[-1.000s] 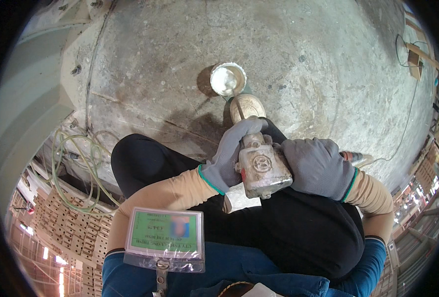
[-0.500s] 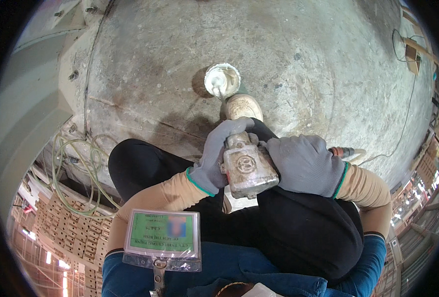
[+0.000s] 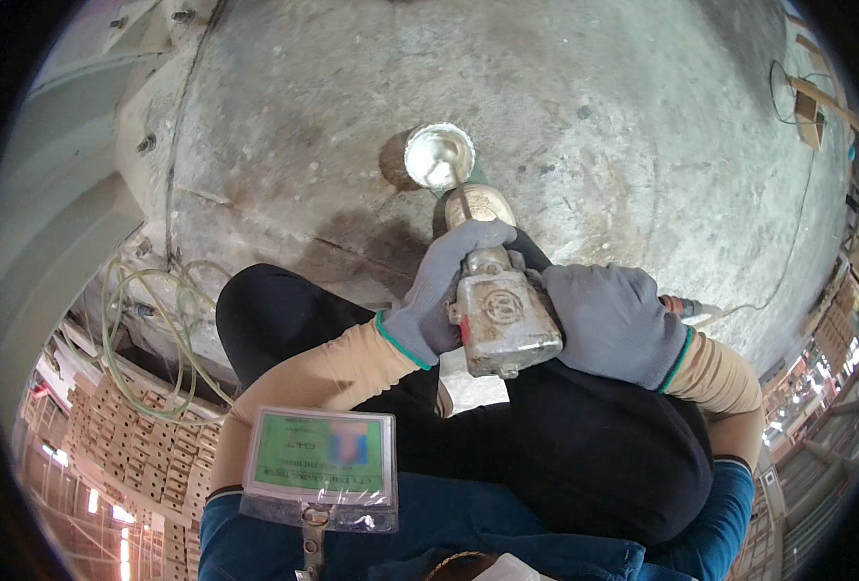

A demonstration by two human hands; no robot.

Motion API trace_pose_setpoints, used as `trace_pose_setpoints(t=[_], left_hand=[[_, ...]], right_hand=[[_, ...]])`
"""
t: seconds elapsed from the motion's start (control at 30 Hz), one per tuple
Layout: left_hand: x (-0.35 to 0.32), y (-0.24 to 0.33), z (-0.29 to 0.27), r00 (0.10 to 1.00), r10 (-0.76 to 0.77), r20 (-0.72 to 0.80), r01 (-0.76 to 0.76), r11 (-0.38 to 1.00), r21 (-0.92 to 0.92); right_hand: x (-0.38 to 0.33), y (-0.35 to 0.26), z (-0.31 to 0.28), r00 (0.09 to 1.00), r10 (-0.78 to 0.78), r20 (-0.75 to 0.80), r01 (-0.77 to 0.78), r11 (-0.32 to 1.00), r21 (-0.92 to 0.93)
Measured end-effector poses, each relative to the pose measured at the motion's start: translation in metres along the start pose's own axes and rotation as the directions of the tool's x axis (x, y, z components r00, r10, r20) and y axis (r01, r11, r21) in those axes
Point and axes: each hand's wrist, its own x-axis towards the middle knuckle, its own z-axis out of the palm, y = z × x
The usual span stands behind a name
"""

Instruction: The person prepares a liquid finish by pouring it into a small container and mixing it with a tool. They then use a brush to apply the finish to a wooden plank, focusing on the edges and holes.

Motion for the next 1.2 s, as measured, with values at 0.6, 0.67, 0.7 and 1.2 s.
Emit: trace_pose_setpoints(t=[0.6,0.67,0.7,1.2], left_hand=[[-0.005,-0.012,-0.007,0.999,0.048,-0.006,-0.048,0.996,-0.073],[-0.006,-0.011,-0.010,0.999,0.032,0.027,-0.029,0.992,-0.120],[-0.006,-0.011,-0.012,0.999,0.049,0.025,-0.046,0.993,-0.111],[-0.007,-0.001,-0.008,0.955,0.172,0.243,-0.188,0.981,0.045]], right_hand=[[0.001,-0.002,0.006,0.997,-0.069,-0.020,0.068,0.997,-0.028],[0.002,-0.003,0.005,0.995,-0.090,-0.046,0.087,0.995,-0.053],[0.004,-0.003,0.005,0.990,-0.123,-0.066,0.120,0.992,-0.048],[0.004,0.001,0.001,0.999,-0.029,0.029,0.030,0.999,-0.044]])
